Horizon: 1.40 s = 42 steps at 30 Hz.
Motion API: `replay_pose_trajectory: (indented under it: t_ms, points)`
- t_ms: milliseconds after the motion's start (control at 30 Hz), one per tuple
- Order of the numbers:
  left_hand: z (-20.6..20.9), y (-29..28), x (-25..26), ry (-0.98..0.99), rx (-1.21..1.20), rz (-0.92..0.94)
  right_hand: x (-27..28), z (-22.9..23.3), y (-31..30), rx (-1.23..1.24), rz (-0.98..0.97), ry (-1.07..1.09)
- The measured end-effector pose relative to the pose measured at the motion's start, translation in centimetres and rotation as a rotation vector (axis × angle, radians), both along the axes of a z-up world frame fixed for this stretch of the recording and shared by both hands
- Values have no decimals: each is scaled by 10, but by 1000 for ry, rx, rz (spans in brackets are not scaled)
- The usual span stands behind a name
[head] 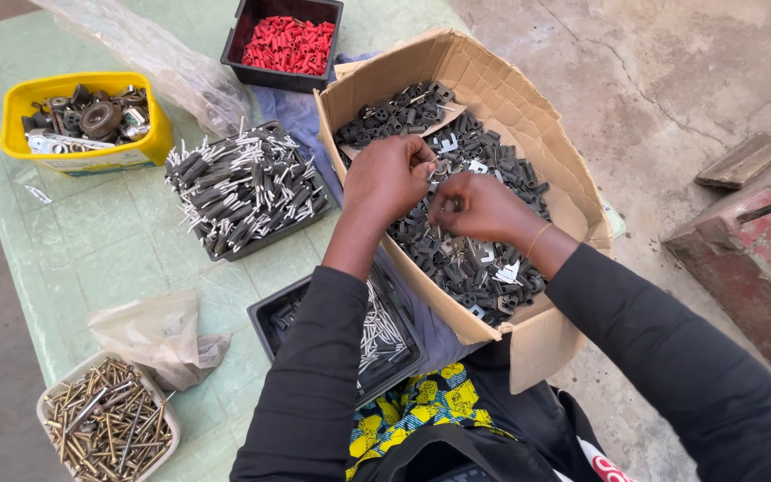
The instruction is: The person sits at a table and assembles small metal fasteners with black plastic sleeves. They pick up a fastener and a sleeve, fit them together, and place the assembled item into a black tray. The person repeats this process, occasionally reaching into a cardboard box to retrieve more sleeves.
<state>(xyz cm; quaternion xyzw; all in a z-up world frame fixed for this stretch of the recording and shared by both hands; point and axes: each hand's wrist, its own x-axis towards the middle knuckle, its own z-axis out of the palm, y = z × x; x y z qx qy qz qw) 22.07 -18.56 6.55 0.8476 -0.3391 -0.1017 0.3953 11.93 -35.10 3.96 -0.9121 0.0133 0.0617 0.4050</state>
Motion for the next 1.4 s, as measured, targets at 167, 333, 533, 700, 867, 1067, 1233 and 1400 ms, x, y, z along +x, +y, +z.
replay_pose_trajectory:
  t_ms: [167,333,533,700,867,1067,1233,1400]
  points:
    - [-1,-5,2,-27,95,-21,-10,11,-8,170,-166,-157]
    - [10,-4,-3,-8,159,-48,-8,3,-15,248,-207,-256]
    - [26,0,-10,65,129,-36,-4,-2,-15,431,-257,-336]
    - [35,2,-11,123,130,-66,-3,-4,-14,564,-286,-351]
    - [29,1,-10,120,78,-59,-4,-2,-13,569,-300,-384]
    - [24,1,-7,113,82,-41,-3,3,-21,503,-319,-431]
    - [14,1,-4,88,68,-10,-5,-9,-48,209,-403,-392]
    - [5,-1,0,44,40,-6,-10,-12,-59,-195,-426,-206]
